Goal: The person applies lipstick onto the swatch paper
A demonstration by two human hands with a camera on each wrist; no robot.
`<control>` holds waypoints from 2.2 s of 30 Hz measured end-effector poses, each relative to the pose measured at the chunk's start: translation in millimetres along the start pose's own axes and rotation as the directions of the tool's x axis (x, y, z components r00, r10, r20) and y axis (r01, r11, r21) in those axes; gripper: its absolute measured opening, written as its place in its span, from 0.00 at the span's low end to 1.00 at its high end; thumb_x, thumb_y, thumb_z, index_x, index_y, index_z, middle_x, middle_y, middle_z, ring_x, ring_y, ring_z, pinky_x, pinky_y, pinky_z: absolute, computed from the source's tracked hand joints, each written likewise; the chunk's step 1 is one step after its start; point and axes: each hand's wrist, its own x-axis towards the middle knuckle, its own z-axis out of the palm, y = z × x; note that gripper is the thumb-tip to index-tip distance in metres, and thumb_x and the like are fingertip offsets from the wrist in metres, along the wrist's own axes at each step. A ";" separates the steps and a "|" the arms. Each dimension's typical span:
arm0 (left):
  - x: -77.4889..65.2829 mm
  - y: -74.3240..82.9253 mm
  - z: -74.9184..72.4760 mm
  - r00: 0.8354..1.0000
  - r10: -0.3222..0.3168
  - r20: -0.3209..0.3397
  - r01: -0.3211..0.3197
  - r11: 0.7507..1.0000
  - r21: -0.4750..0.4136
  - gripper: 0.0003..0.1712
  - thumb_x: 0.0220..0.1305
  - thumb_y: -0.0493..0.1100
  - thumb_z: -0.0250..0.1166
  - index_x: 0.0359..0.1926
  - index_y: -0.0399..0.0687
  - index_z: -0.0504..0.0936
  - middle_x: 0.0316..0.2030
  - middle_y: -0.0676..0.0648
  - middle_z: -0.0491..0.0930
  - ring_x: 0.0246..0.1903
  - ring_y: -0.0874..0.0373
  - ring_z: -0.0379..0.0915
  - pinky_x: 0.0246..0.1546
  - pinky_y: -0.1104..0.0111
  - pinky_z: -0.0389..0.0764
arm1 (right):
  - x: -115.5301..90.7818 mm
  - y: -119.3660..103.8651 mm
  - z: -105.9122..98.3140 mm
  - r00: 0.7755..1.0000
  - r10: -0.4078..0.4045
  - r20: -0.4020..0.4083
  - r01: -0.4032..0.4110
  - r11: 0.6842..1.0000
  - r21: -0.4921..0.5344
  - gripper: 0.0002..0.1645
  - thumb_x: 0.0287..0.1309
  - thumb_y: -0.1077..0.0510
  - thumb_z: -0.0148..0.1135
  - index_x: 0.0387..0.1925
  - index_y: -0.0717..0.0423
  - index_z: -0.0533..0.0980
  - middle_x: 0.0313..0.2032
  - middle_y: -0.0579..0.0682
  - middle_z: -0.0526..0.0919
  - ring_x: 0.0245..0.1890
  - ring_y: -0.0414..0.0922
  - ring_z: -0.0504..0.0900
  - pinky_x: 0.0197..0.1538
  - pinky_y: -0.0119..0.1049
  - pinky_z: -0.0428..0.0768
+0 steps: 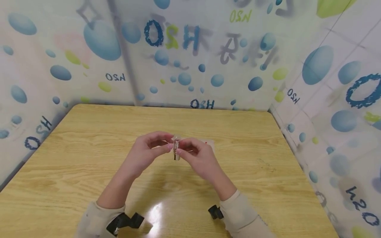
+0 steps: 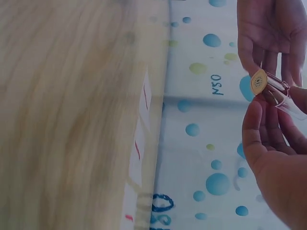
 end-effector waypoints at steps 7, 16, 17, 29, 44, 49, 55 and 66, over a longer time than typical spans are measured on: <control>-0.6 -6.2 -13.3 0.999 0.024 -0.037 -0.020 0.995 0.097 0.18 0.73 0.47 0.71 0.61 0.53 0.86 0.53 0.47 0.87 0.55 0.52 0.84 0.58 0.54 0.86 | 9.4 10.3 -24.6 1.000 0.008 -0.022 -0.011 0.989 -0.144 0.16 0.73 0.53 0.68 0.57 0.54 0.83 0.52 0.54 0.88 0.52 0.48 0.86 0.61 0.46 0.87; 3.8 -22.8 -21.9 0.997 0.067 -0.032 -0.059 0.977 0.203 0.18 0.74 0.46 0.70 0.61 0.50 0.85 0.52 0.47 0.87 0.49 0.54 0.86 0.57 0.56 0.87 | 12.4 28.2 -53.0 1.000 -0.005 -0.027 -0.002 0.968 -0.252 0.22 0.75 0.53 0.65 0.65 0.56 0.79 0.56 0.57 0.86 0.56 0.51 0.86 0.62 0.49 0.86; 5.3 -24.7 -21.7 0.997 0.067 -0.026 -0.061 0.975 0.212 0.18 0.74 0.46 0.70 0.61 0.50 0.85 0.52 0.47 0.87 0.50 0.54 0.85 0.57 0.56 0.87 | 13.0 30.7 -55.7 1.000 -0.004 -0.030 -0.004 0.965 -0.261 0.22 0.75 0.53 0.65 0.65 0.55 0.79 0.56 0.57 0.87 0.56 0.52 0.86 0.62 0.49 0.86; 26.0 -34.0 11.1 0.973 0.171 0.157 -0.219 0.901 0.375 0.19 0.76 0.45 0.68 0.63 0.44 0.84 0.54 0.42 0.87 0.51 0.51 0.84 0.55 0.56 0.87 | 17.7 60.4 -87.1 0.997 0.043 -0.064 -0.063 0.928 -0.368 0.20 0.75 0.57 0.65 0.64 0.56 0.78 0.55 0.57 0.86 0.57 0.53 0.85 0.62 0.53 0.86; 74.7 -15.4 108.9 0.982 0.141 0.124 -0.154 0.983 0.102 0.23 0.79 0.48 0.64 0.70 0.47 0.80 0.60 0.43 0.85 0.54 0.50 0.85 0.46 0.63 0.89 | 8.4 72.7 -99.5 0.999 -0.014 -0.046 -0.005 0.921 -0.390 0.17 0.75 0.60 0.65 0.60 0.61 0.79 0.52 0.59 0.87 0.54 0.55 0.87 0.59 0.52 0.87; 82.1 -14.8 126.9 0.986 0.145 0.080 -0.152 0.984 0.089 0.18 0.78 0.49 0.66 0.61 0.47 0.85 0.54 0.46 0.89 0.51 0.53 0.86 0.48 0.64 0.89 | 8.3 76.1 -106.0 0.996 -0.087 -0.020 0.070 0.898 -0.435 0.15 0.74 0.62 0.65 0.57 0.62 0.79 0.50 0.60 0.88 0.52 0.56 0.88 0.59 0.55 0.87; 90.8 -16.6 140.7 0.986 0.138 0.089 -0.146 0.985 0.091 0.17 0.77 0.51 0.66 0.60 0.49 0.86 0.54 0.47 0.89 0.51 0.55 0.87 0.48 0.67 0.89 | 13.4 82.1 -119.8 0.990 -0.127 0.063 0.141 0.836 -0.530 0.14 0.74 0.64 0.64 0.57 0.61 0.79 0.49 0.56 0.89 0.51 0.54 0.89 0.58 0.54 0.87; 109.9 -27.7 162.0 0.990 0.120 0.073 -0.130 0.981 0.143 0.13 0.76 0.46 0.68 0.54 0.46 0.88 0.51 0.45 0.90 0.49 0.54 0.88 0.46 0.69 0.88 | 25.8 103.3 -131.9 0.993 -0.072 0.091 0.112 0.802 -0.586 0.11 0.73 0.66 0.64 0.54 0.62 0.80 0.50 0.61 0.89 0.52 0.59 0.89 0.58 0.57 0.87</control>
